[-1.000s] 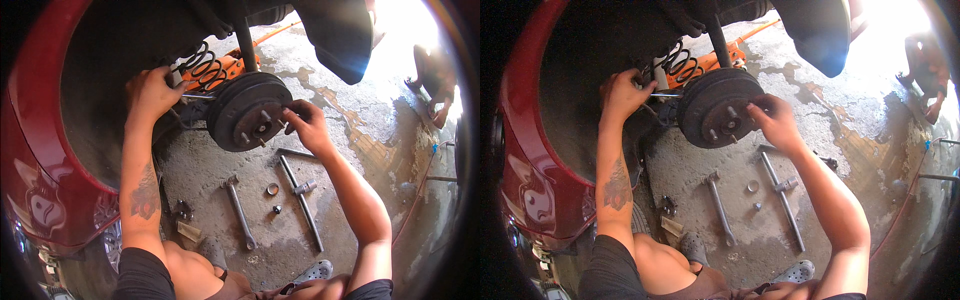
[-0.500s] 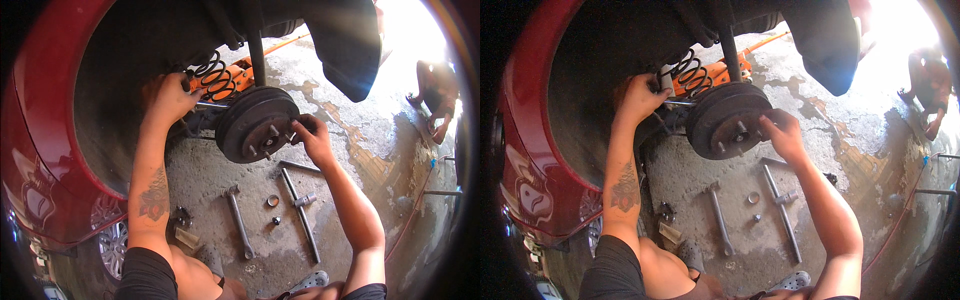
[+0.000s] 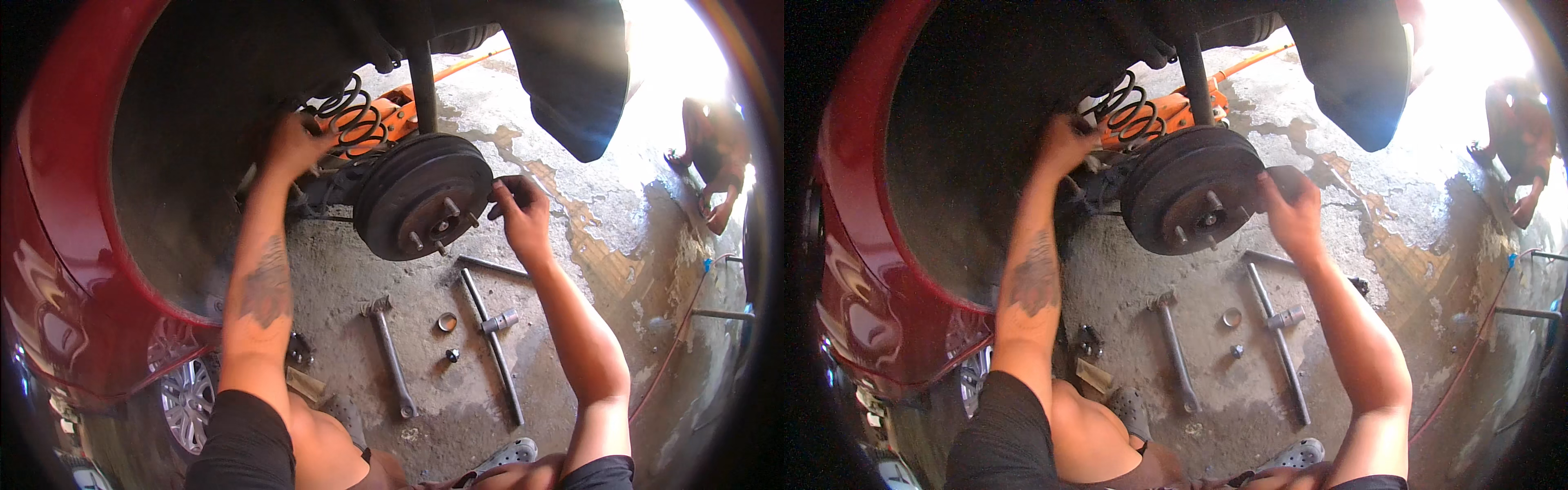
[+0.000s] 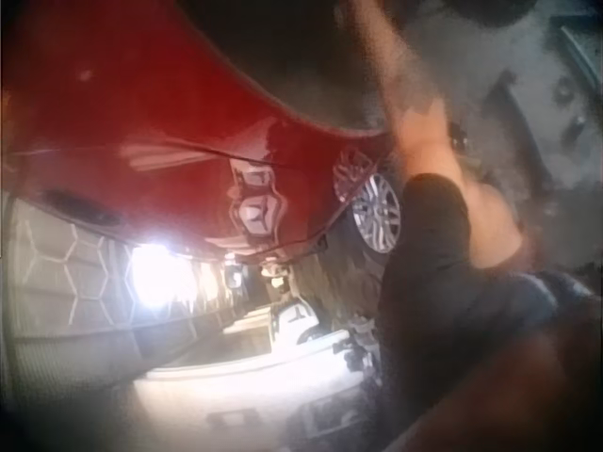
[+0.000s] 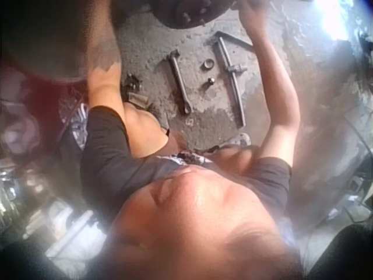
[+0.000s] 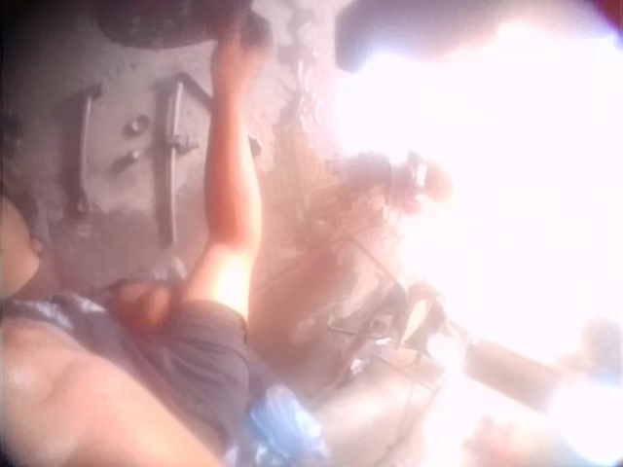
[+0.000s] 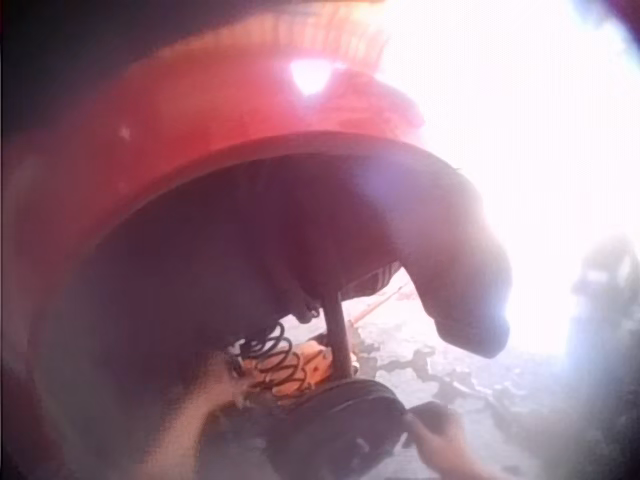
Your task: The person uses a hammer and a screwdriver to remove a brake disc from a car. They repeatedly strike the disc and pry at it to loosen it from the hub.
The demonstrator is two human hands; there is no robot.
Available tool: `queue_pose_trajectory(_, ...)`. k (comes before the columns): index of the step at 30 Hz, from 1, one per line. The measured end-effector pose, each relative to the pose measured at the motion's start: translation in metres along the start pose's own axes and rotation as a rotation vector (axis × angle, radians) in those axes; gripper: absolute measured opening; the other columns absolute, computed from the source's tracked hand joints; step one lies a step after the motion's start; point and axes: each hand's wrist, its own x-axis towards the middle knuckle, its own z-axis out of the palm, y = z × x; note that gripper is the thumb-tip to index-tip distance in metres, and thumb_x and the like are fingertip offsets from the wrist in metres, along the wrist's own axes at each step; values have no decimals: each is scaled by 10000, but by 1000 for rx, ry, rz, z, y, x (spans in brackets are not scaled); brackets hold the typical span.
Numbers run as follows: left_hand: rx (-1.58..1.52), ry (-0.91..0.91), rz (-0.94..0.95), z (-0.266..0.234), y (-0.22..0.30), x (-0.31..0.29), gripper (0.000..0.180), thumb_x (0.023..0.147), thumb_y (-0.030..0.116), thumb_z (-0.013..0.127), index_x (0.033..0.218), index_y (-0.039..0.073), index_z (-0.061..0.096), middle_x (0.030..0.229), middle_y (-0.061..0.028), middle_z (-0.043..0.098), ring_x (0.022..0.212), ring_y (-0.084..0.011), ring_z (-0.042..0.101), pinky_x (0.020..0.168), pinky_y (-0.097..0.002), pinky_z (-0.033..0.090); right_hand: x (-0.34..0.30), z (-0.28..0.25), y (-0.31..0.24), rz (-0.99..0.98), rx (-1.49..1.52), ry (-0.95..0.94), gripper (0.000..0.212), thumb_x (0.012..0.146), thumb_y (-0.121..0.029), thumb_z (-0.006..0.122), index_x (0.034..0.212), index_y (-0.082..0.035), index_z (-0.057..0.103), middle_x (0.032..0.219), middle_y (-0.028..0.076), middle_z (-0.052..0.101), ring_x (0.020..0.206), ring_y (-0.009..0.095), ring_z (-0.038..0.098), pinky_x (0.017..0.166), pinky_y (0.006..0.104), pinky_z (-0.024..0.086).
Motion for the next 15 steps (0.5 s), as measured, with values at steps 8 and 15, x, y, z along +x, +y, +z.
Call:
queue_pose_trajectory(8, 401, -19, 112, -27, 13, -9, 381, 829, 360, 785, 1078, 75, 738, 1111, -175, 720, 1046, -331, 699, 901, -442, 545, 9, 44, -63, -705, -389, 0, 330, 850, -136, 724, 1150, -14, 656, 1097, 199, 633, 1025, 360, 641, 893, 420, 512)
queue_pose_trajectory(15, 396, 210, 408, -63, 48, -57, 260, 845, 313, 748, 976, 88, 742, 790, -133, 718, 766, -342, 718, 699, -434, 546, 3, 97, -90, -884, -295, -129, 537, 798, -153, 725, 1302, -29, 585, 1126, 206, 629, 1015, 374, 603, 920, 486, 497)
